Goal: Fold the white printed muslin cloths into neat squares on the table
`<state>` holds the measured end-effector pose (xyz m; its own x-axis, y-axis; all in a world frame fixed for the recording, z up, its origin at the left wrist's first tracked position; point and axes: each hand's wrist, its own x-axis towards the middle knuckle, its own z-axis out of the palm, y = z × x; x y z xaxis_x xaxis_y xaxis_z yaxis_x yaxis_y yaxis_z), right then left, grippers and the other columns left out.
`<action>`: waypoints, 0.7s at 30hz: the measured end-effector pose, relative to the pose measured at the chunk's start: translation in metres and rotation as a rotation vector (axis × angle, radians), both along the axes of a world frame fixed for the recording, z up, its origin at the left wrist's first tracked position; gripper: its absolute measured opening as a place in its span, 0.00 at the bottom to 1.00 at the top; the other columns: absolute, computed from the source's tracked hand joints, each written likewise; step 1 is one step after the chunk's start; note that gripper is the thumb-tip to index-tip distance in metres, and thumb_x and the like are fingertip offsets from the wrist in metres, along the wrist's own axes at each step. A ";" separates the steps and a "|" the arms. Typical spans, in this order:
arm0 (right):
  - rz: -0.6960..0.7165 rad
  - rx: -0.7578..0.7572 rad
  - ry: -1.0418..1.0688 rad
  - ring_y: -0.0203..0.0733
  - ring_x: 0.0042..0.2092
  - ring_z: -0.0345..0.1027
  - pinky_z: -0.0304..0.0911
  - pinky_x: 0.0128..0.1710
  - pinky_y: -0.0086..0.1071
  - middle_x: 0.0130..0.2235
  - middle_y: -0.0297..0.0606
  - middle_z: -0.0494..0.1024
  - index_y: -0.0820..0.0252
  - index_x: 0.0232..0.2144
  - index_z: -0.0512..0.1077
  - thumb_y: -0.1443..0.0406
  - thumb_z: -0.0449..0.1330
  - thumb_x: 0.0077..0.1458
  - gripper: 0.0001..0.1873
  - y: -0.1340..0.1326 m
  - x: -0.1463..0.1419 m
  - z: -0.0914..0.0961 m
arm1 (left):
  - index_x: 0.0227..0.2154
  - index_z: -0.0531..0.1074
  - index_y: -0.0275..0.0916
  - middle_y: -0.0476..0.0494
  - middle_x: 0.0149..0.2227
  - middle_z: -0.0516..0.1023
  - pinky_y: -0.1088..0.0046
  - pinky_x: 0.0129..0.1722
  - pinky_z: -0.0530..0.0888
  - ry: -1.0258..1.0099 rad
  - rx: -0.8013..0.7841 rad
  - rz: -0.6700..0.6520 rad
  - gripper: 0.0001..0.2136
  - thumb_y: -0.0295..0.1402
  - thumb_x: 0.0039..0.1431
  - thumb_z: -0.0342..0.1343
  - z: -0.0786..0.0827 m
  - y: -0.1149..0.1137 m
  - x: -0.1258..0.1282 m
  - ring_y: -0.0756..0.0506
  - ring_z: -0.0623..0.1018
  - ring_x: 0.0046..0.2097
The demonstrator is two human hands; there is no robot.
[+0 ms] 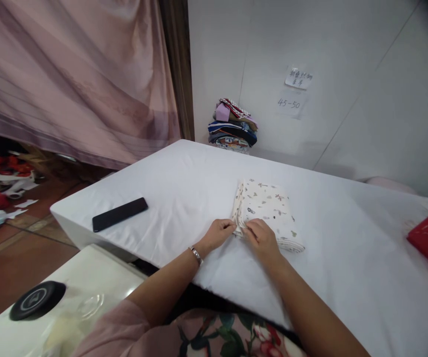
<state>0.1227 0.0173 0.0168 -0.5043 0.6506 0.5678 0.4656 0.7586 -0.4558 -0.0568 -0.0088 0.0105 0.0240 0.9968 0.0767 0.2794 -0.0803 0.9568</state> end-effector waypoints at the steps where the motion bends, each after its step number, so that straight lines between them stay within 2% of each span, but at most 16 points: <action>1: 0.014 0.017 -0.022 0.44 0.39 0.65 0.62 0.39 0.37 0.36 0.42 0.73 0.57 0.37 0.70 0.62 0.49 0.61 0.11 0.000 0.000 0.000 | 0.19 0.69 0.36 0.53 0.20 0.65 0.77 0.27 0.62 -0.003 -0.002 0.003 0.10 0.34 0.51 0.49 0.000 0.000 0.000 0.52 0.65 0.26; 5: -0.001 0.043 -0.110 0.48 0.42 0.64 0.62 0.41 0.40 0.40 0.44 0.73 0.58 0.41 0.69 0.59 0.54 0.57 0.12 0.000 -0.003 -0.003 | 0.18 0.68 0.36 0.53 0.19 0.64 0.77 0.27 0.61 -0.030 -0.009 -0.014 0.11 0.35 0.51 0.50 0.003 -0.001 0.003 0.52 0.64 0.25; 8: -0.048 -0.017 -0.062 0.46 0.40 0.65 0.61 0.41 0.39 0.38 0.42 0.73 0.59 0.40 0.69 0.62 0.52 0.57 0.10 -0.001 -0.004 -0.005 | 0.19 0.70 0.36 0.53 0.19 0.66 0.76 0.28 0.62 -0.059 -0.005 -0.015 0.13 0.38 0.52 0.51 0.004 -0.001 0.003 0.52 0.65 0.26; 13: -0.072 -0.131 0.108 0.41 0.37 0.65 0.62 0.38 0.34 0.36 0.39 0.72 0.57 0.39 0.69 0.63 0.51 0.57 0.09 0.001 -0.002 -0.005 | 0.21 0.70 0.36 0.52 0.21 0.68 0.77 0.27 0.62 -0.035 -0.016 0.214 0.14 0.42 0.51 0.51 0.003 0.001 -0.001 0.51 0.66 0.26; 16: -0.089 -0.062 0.147 0.41 0.39 0.65 0.62 0.38 0.35 0.37 0.40 0.72 0.58 0.41 0.68 0.63 0.50 0.58 0.10 0.004 0.001 0.003 | 0.20 0.68 0.37 0.52 0.20 0.68 0.77 0.26 0.61 0.111 -0.007 0.265 0.16 0.44 0.52 0.50 0.001 -0.001 -0.002 0.51 0.66 0.26; 21: -0.116 0.154 0.069 0.44 0.43 0.64 0.62 0.43 0.38 0.40 0.42 0.72 0.59 0.44 0.67 0.66 0.49 0.60 0.11 0.008 0.004 0.028 | 0.19 0.69 0.38 0.51 0.22 0.71 0.75 0.26 0.60 0.379 0.020 0.203 0.15 0.44 0.53 0.50 0.004 -0.006 0.003 0.50 0.68 0.26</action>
